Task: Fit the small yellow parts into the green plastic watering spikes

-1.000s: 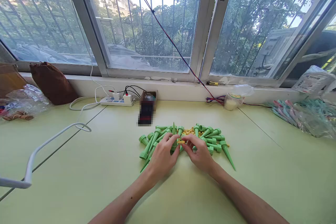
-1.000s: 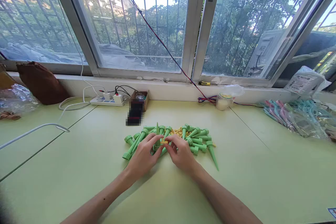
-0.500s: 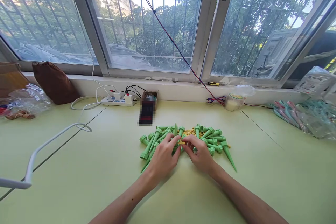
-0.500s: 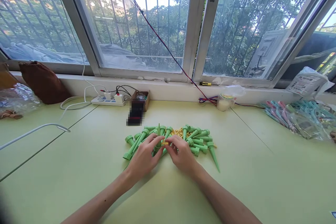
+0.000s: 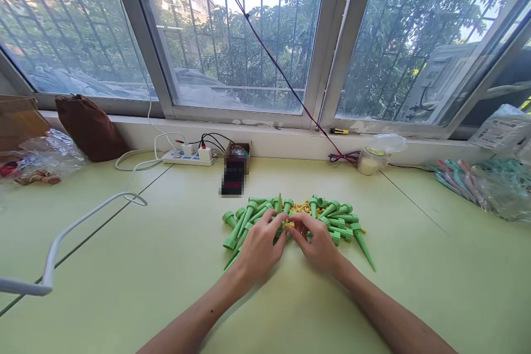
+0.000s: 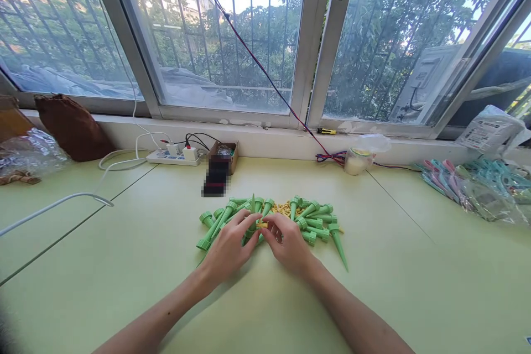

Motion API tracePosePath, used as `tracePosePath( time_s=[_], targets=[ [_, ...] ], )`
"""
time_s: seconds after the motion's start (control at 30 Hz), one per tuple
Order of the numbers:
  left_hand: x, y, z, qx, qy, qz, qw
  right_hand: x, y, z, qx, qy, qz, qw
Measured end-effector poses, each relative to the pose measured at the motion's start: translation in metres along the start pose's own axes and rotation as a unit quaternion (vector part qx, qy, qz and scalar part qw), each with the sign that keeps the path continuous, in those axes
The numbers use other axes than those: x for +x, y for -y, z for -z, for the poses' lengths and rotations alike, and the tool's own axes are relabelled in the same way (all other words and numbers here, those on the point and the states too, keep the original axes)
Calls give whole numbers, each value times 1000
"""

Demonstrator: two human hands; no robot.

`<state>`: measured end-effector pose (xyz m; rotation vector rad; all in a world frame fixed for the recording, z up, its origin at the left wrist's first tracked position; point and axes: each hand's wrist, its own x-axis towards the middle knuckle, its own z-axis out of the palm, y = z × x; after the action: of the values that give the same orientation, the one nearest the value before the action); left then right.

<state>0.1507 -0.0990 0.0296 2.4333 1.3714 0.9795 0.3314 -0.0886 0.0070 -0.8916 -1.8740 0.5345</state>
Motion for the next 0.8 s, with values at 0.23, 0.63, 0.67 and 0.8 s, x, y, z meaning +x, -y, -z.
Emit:
tracePosePath(
  time_s=[0.23,0.63,0.67,0.8],
  targets=[
    [1,-1,0,0,-4,-4,1000,0,0,2,-7,5,11,1000],
    [3,-8,5,-5,15,-12,1000,0,-3,2,-39,15,15,999],
    [5,-10,7,-12,23,-8,1000,0,-2,2,-41,13,15,999],
    [27,-14,26,-10,61,-15,998,1,-2,3,-21,-20,20,999]
  ],
)
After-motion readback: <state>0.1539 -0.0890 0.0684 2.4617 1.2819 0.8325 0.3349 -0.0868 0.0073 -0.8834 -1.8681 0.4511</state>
